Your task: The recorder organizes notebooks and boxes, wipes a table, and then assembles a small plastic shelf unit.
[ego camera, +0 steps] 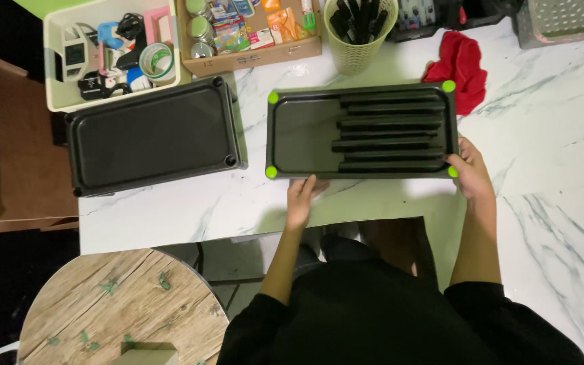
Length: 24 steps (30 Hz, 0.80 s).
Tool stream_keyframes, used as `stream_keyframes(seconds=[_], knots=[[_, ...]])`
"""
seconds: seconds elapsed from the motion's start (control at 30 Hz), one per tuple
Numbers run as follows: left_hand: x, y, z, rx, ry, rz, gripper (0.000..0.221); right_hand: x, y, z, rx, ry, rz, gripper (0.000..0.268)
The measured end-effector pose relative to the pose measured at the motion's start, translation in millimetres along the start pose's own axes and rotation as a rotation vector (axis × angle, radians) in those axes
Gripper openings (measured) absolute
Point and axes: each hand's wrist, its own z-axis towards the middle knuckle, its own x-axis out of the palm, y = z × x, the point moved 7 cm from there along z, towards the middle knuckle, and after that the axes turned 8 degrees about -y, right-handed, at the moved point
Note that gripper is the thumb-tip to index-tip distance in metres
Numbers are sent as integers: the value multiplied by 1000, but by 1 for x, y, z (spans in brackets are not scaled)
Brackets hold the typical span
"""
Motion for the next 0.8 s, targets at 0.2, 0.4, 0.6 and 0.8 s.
stream_keyframes(seconds=[0.2, 0.4, 0.6, 0.8], knots=[[-36, -7, 7, 31, -18, 14, 31, 42, 4, -1, -10, 36, 34, 44], [-69, 2, 13, 8, 17, -54, 33, 68, -6, 8, -3, 52, -16, 37], [-24, -42, 12, -80, 104, 123, 41, 39, -23, 40, -65, -187, -319, 24], [-36, -37, 18, -245, 180, 222, 46, 91, 66, 17, -452, -330, -736, 44]])
